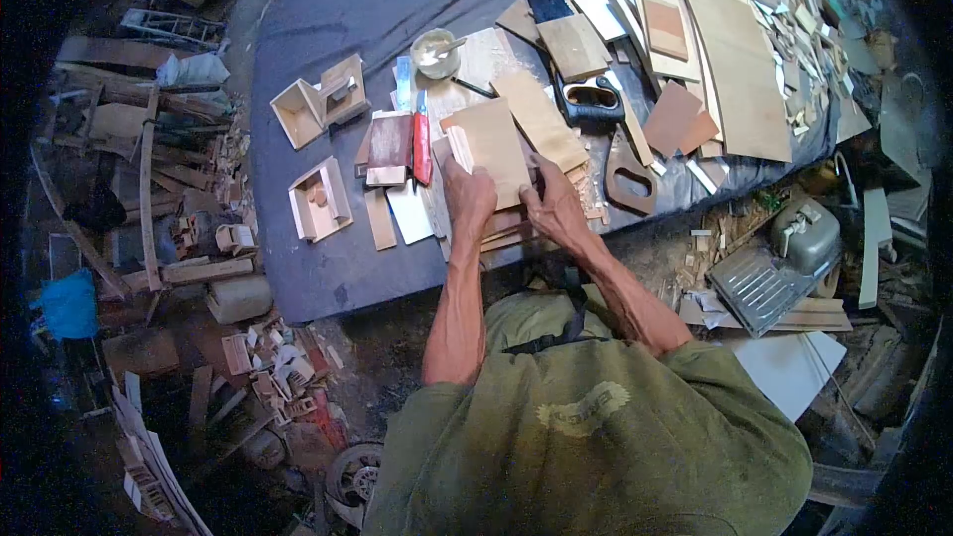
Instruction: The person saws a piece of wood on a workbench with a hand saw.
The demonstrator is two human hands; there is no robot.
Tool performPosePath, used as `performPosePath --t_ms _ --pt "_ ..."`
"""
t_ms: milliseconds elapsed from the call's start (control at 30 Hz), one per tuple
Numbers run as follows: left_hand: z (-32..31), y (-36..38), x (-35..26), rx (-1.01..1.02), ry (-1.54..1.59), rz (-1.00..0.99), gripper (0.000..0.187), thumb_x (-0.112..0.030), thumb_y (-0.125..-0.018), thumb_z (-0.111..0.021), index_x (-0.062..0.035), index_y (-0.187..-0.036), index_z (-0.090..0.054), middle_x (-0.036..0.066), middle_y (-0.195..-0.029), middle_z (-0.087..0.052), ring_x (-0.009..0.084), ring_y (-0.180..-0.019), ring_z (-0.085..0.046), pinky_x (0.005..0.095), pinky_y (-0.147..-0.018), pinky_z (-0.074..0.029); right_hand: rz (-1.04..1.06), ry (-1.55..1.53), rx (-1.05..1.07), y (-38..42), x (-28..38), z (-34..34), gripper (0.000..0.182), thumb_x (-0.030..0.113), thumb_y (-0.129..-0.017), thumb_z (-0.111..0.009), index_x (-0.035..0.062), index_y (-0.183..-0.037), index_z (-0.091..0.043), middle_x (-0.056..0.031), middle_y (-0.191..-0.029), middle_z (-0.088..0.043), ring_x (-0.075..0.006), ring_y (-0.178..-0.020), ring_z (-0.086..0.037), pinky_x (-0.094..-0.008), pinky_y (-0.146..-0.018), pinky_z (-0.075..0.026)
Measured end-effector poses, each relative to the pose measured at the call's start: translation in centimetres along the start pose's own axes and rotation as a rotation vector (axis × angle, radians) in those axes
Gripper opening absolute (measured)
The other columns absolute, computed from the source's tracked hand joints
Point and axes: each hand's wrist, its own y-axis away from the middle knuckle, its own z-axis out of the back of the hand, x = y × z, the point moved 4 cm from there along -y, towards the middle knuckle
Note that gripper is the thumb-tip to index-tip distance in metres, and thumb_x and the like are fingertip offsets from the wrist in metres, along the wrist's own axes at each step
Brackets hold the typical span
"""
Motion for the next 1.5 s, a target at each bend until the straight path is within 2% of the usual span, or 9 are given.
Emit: performPosePath --t_ms 67,200,467,667,867,967,1067,1233,1500 --pt "-0.4 -0.4 0.7 -0.021 0.161 -0.159 0.042 -0.014 -0.090 -0.051 0.0123 -0.122 -0.051 0.034 -0.121 -0.058 0.0453 -0.114 -0.058 0.0493 -0.097 -0.045 0.032 -0.049 0.136 -1.0 -0.3 0.3 0.048 0.018 -0.087 -0.063 -0.0063 -0.128 -0.056 -0.0281 -0.112 -0.064 -0.0412 -0.106 -0.062 -0.0443 -0.094 -0.050" --pt "0.3 0.8 -1.0 -0.035 0.315 -0.204 0.041 -0.018 -0.094 -0.050 0.0112 -0.123 -0.050 0.031 -0.117 -0.059 0.0427 -0.108 -0.060 0.0478 -0.095 -0.045 -0.091 -0.175 0.229 -2.6 -1.3 0.3 0.048 0.014 -0.086 -0.068 -0.0081 -0.126 -0.055 -0.0184 -0.103 -0.068 -0.0249 -0.096 -0.065 -0.0349 -0.087 -0.052" --pt "-0.4 0.3 0.0 -0.194 0.188 -0.610 0.041 -0.023 -0.104 -0.038 0.0084 -0.127 -0.048 0.028 -0.111 -0.055 0.0420 -0.099 -0.057 0.0486 -0.089 -0.045 -0.004 -0.134 0.184 -2.2 -1.3 -0.1 0.053 0.013 -0.085 -0.068 -0.0068 -0.131 -0.052 -0.0196 -0.110 -0.066 -0.0255 -0.101 -0.064 -0.0362 -0.090 -0.052" --pt "-0.5 0.1 0.5 0.121 0.708 -0.344 0.038 -0.020 -0.102 -0.049 0.0052 -0.130 -0.052 0.020 -0.120 -0.060 0.0305 -0.107 -0.060 0.0407 -0.094 -0.046 -0.034 -0.242 0.166 -2.7 -1.3 0.7 0.049 0.007 -0.085 -0.066 -0.0040 -0.131 -0.055 -0.0182 -0.111 -0.068 -0.0247 -0.104 -0.065 -0.0349 -0.090 -0.052" --pt "3.3 2.0 -1.9 0.308 0.555 -0.378 0.045 -0.014 -0.093 -0.067 0.0046 -0.132 -0.053 0.013 -0.122 -0.065 0.0208 -0.112 -0.060 0.0348 -0.099 -0.046 -0.023 -0.425 0.174 -3.2 -2.5 0.5 0.045 0.002 -0.086 -0.061 -0.0017 -0.130 -0.056 -0.0181 -0.116 -0.065 -0.0257 -0.104 -0.066 -0.0361 -0.090 -0.054" --pt "3.6 2.1 -1.4 0.174 0.404 -0.412 0.045 -0.011 -0.086 -0.073 0.0044 -0.126 -0.056 0.015 -0.117 -0.064 0.0238 -0.108 -0.062 0.0359 -0.097 -0.048 0.319 0.022 -0.113 -2.7 0.7 1.7 0.043 0.000 -0.083 -0.060 0.0004 -0.126 -0.057 -0.0180 -0.113 -0.063 -0.0310 -0.101 -0.066 -0.0377 -0.088 -0.055" --pt "3.6 2.4 -0.9 0.002 0.291 -0.518 0.044 -0.010 -0.085 -0.074 0.0042 -0.123 -0.057 0.017 -0.114 -0.063 0.0259 -0.105 -0.062 0.0367 -0.094 -0.049 0.417 0.143 -0.117 -1.7 1.5 1.2 0.043 0.002 -0.079 -0.060 0.0020 -0.121 -0.058 -0.0182 -0.107 -0.060 -0.0359 -0.098 -0.063 -0.0400 -0.084 -0.055" --pt "2.7 4.6 -1.7 -0.042 0.458 -0.477 0.043 -0.007 -0.085 -0.071 0.0042 -0.123 -0.056 0.016 -0.113 -0.065 0.0252 -0.103 -0.063 0.0367 -0.091 -0.049 0.385 0.213 0.177 0.3 3.4 -0.4 0.051 0.018 -0.075 -0.069 0.0042 -0.122 -0.056 -0.0169 -0.109 -0.059 -0.0361 -0.100 -0.061 -0.0431 -0.084 -0.053" --pt "1.5 5.7 -0.7 -0.104 0.410 -0.508 0.056 -0.007 -0.081 -0.077 0.0033 -0.130 -0.051 0.015 -0.116 -0.064 0.0239 -0.107 -0.062 0.0355 -0.094 -0.049 0.353 0.359 0.009 0.4 -0.8 -5.3 0.035 0.019 -0.078 -0.069 0.0061 -0.109 -0.061 -0.0139 -0.101 -0.060 -0.0356 -0.096 -0.060 -0.0464 -0.075 -0.052"
